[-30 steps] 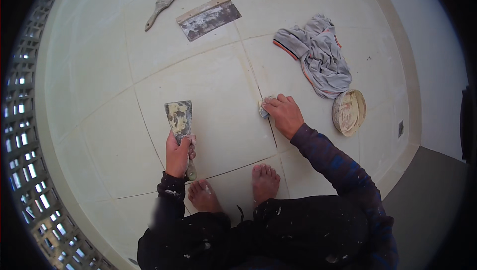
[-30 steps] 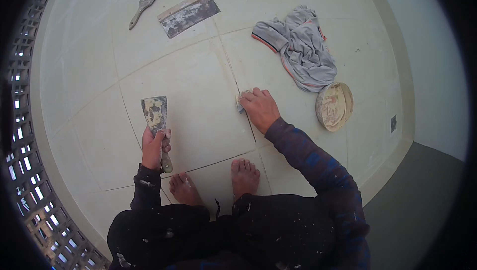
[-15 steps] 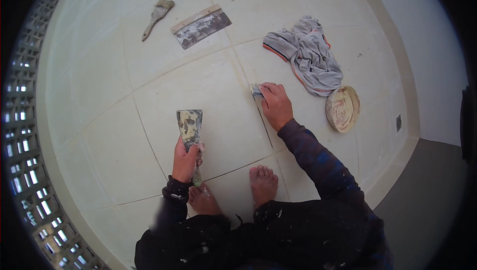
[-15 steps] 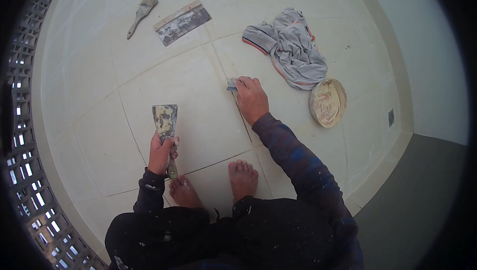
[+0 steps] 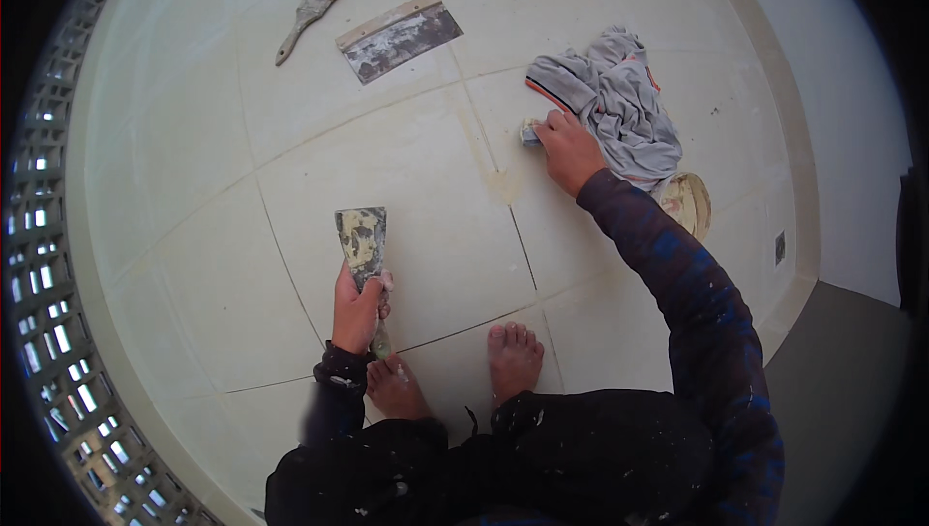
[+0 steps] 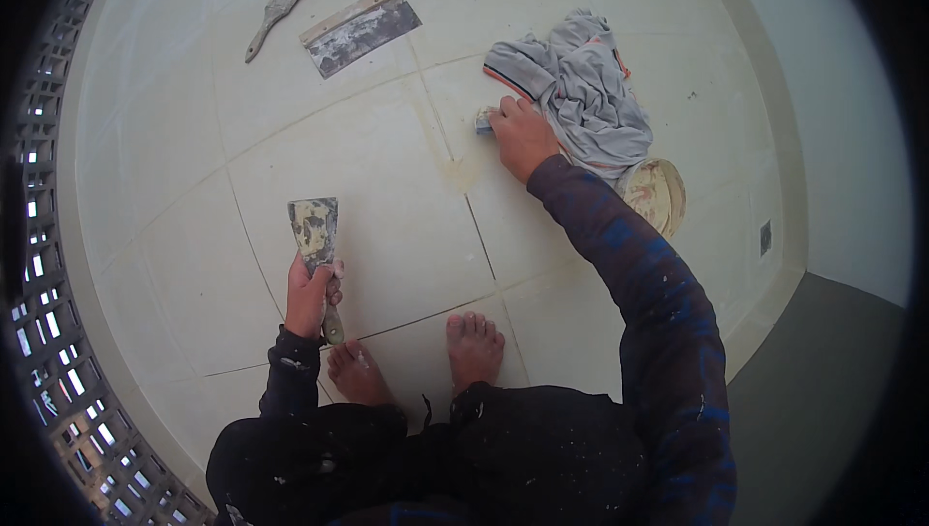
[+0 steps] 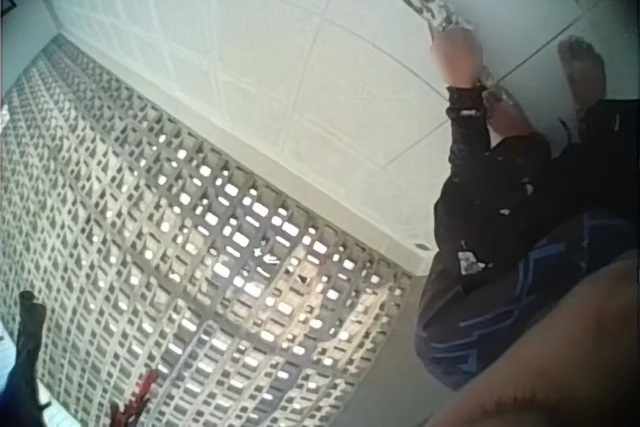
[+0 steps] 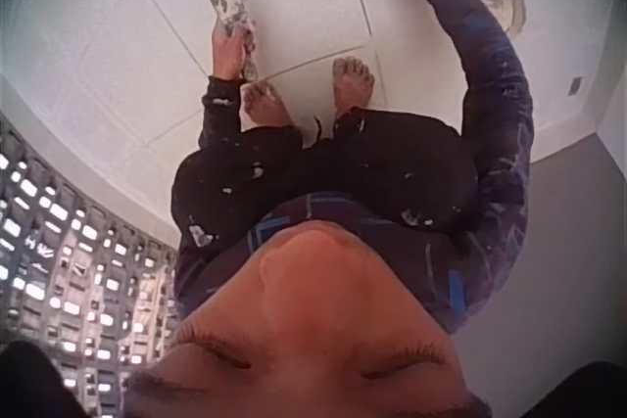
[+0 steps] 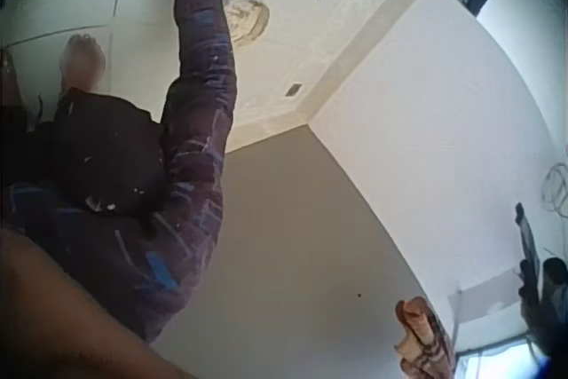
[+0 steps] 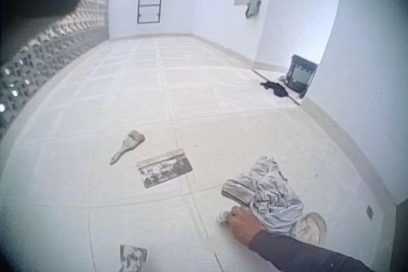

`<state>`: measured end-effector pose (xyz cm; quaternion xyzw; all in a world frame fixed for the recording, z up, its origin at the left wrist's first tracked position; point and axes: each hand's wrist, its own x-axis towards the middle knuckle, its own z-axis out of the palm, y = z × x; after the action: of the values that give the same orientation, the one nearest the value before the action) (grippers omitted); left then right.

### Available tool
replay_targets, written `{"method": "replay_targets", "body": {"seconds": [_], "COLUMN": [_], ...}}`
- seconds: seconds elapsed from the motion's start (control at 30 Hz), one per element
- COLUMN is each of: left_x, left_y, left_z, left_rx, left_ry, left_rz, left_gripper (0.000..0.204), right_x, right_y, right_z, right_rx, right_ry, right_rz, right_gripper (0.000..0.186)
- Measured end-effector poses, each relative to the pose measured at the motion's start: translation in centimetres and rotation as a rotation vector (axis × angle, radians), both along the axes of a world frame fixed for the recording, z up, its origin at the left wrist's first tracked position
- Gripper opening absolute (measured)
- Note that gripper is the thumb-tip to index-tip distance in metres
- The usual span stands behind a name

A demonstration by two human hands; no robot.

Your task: The person applies grout to tile joints on a floor using small scrapers and wipes away excess with a cloth and a brush.

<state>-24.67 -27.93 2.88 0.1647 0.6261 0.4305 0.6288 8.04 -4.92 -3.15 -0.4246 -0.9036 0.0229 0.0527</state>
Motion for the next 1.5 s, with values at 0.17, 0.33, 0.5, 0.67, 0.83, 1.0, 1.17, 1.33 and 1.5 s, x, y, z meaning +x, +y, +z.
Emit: {"method": "replay_targets", "body": {"seconds": [0.17,0.33,0.5,0.67,0.83,1.0,1.17,1.33,1.5], "left_x": [1.0,0.5,0.4,0.4,1.2,0.3,-0.5,0.3,0.5], "left_y": [-0.4,-0.6,-0.5,-1.0,-0.8,-1.5,-1.6,-0.8,-1.0], "left_z": [-0.3,-0.7,-0.7,-0.3,-0.7,-1.0,-2.3,-1.4,-0.6], "left_rx": [-0.012,-0.001,0.029,0.013,-0.005,-0.043,-0.064,-0.008,-0.017], "left_ry": [-0.042,-0.008,-0.028,-0.037,-0.016,0.01,0.019,-0.001,0.0], "left_rz": [-0.068,-0.033,-0.03,-0.072,-0.097,-0.035,0.009,-0.039,-0.048], "left_gripper": [0.033,0.033,0.037,0.036,0.032,0.031,0.029,0.029,0.03], "right_x": [-1.5,-3.1,0.3,-1.9,-5.9,-6.0,-2.8,1.8,0.2], "right_y": [3.4,-5.1,-17.3,-10.1,5.4,5.1,-9.9,-20.6,-15.4], "right_z": [-1.0,0.1,2.7,3.8,0.8,-2.5,-0.9,2.9,2.8], "right_rx": [-0.134,-0.187,-0.408,-0.45,0.017,0.013,-0.183,-0.444,-0.342], "right_ry": [0.366,0.222,0.139,0.409,0.431,0.251,0.266,0.178,0.441], "right_rz": [-0.141,0.008,0.013,-0.114,-0.141,-0.098,0.06,-0.046,-0.19], "right_gripper": [0.037,0.031,0.03,0.03,0.03,0.032,0.031,0.032,0.031]}}
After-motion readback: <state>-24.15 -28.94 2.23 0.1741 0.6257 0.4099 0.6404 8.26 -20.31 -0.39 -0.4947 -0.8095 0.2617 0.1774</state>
